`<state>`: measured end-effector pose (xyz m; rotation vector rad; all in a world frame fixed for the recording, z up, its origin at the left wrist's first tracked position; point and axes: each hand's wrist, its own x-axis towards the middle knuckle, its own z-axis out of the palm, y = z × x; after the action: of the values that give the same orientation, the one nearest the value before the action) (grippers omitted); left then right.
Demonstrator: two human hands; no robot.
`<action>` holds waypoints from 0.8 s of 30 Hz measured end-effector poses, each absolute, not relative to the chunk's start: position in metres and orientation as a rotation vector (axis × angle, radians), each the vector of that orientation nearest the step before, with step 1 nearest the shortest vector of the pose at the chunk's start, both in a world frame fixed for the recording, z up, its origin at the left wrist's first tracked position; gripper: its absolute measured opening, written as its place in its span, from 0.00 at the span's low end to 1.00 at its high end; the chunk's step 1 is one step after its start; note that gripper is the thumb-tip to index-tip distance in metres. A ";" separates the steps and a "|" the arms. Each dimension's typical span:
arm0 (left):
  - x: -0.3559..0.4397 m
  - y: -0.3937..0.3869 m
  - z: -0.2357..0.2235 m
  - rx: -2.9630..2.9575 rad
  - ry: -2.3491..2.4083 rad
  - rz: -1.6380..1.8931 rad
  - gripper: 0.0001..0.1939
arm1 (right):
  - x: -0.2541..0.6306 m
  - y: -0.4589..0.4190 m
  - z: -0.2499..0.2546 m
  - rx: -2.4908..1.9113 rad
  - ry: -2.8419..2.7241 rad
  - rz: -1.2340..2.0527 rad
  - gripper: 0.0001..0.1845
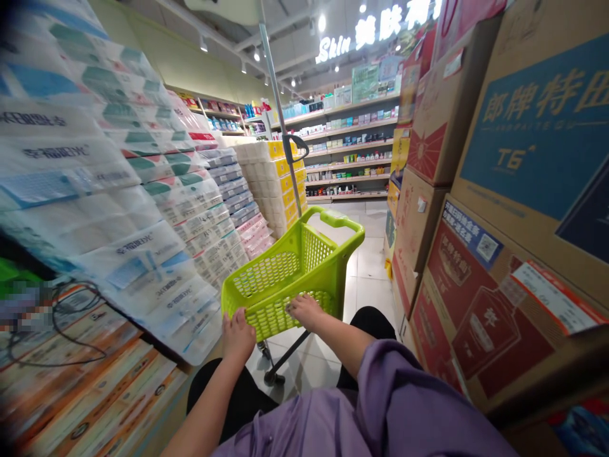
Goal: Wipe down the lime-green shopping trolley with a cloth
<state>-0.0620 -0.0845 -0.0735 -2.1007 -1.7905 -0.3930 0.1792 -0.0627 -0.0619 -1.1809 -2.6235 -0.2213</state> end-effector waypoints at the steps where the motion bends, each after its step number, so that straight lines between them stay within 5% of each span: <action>1: -0.058 -0.083 -0.069 -2.055 -1.815 -0.436 0.29 | 0.177 -0.063 -0.061 -1.158 -2.599 -0.240 0.13; 24: -0.027 -0.084 -0.059 -2.166 -1.881 -0.372 0.33 | 0.220 -0.048 -0.018 -1.317 -2.411 -0.379 0.15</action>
<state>-0.0268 -0.0835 -0.0591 -2.1662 -1.8815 -0.3718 0.2200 -0.0475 -0.0179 -1.3172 -2.4114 -0.3790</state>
